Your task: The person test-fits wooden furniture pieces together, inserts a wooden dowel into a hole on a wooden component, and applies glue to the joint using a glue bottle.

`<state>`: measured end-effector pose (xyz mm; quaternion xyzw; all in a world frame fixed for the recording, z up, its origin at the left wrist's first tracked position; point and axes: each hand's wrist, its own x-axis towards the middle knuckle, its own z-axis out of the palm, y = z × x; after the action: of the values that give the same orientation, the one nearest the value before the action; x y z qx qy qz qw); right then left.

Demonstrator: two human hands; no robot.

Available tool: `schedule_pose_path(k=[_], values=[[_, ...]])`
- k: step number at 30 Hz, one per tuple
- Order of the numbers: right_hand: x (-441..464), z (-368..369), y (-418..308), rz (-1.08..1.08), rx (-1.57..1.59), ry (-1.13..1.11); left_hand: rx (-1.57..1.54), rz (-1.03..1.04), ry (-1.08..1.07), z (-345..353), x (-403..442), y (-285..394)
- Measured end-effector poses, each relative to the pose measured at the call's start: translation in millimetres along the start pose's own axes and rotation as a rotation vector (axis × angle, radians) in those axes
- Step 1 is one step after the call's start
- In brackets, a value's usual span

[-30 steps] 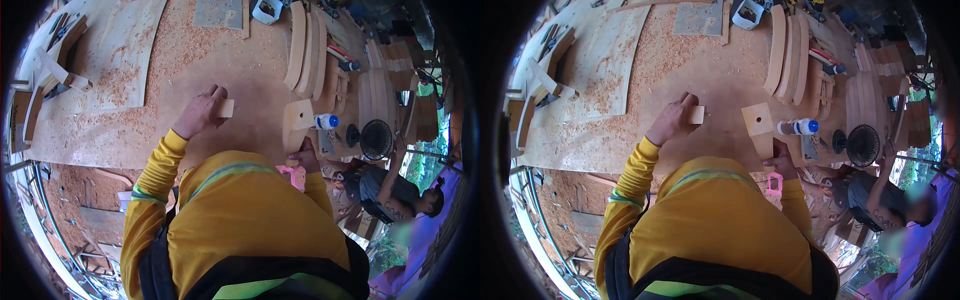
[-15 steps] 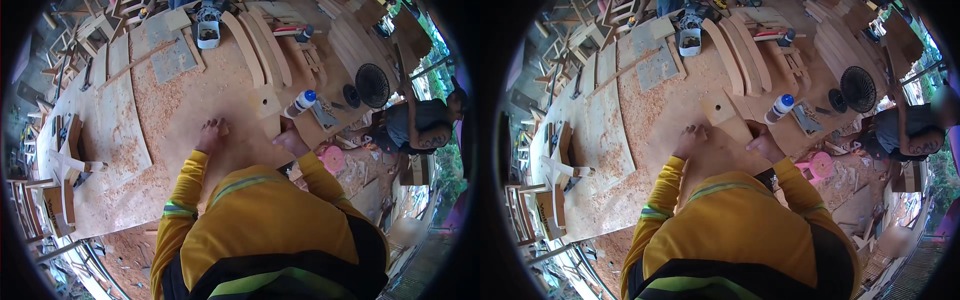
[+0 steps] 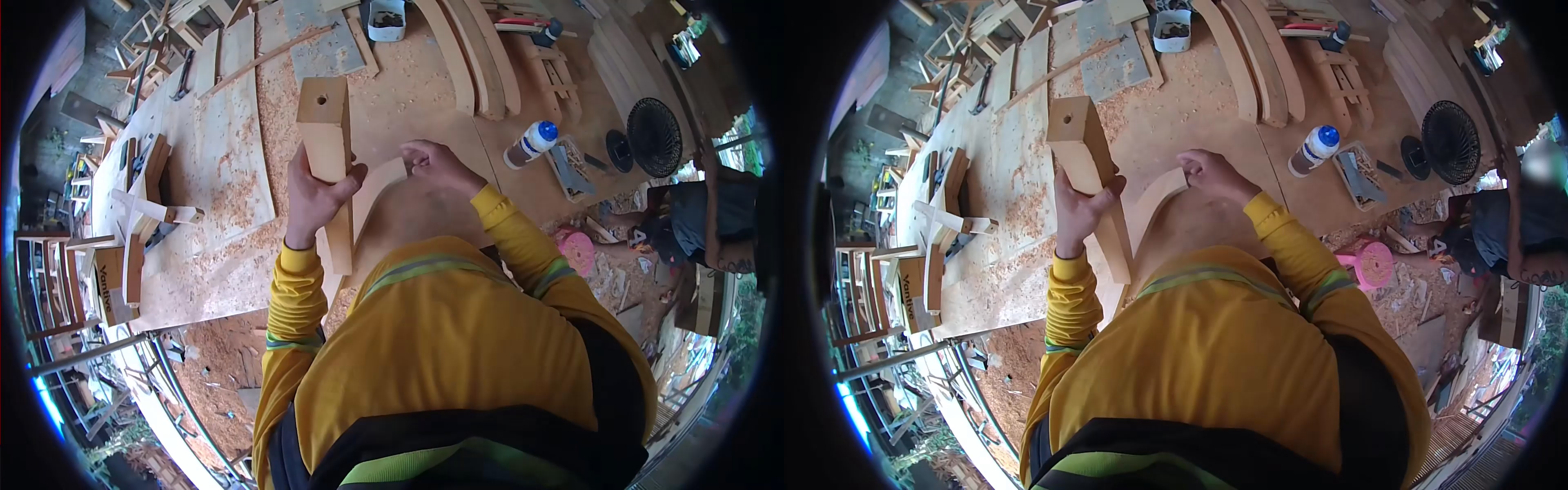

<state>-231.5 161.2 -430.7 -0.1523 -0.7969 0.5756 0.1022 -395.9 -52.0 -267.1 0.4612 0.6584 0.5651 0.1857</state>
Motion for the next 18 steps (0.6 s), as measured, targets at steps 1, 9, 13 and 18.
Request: schedule_pose_path(k=[1,9,13,18], values=[[0,-3,19,-0.015,-0.161,0.042,0.013,-0.071,-0.035,-2,-3,-3],[10,30,71,-0.083,-0.542,0.211,-0.388,-0.512,-0.361,28,-32,-140],[4,18,88,-0.203,-0.560,0.304,-0.511,-0.634,-0.334,41,-55,-203],[-40,-25,62,0.026,-0.391,0.333,-0.479,-0.559,-0.288,38,-56,-198]])
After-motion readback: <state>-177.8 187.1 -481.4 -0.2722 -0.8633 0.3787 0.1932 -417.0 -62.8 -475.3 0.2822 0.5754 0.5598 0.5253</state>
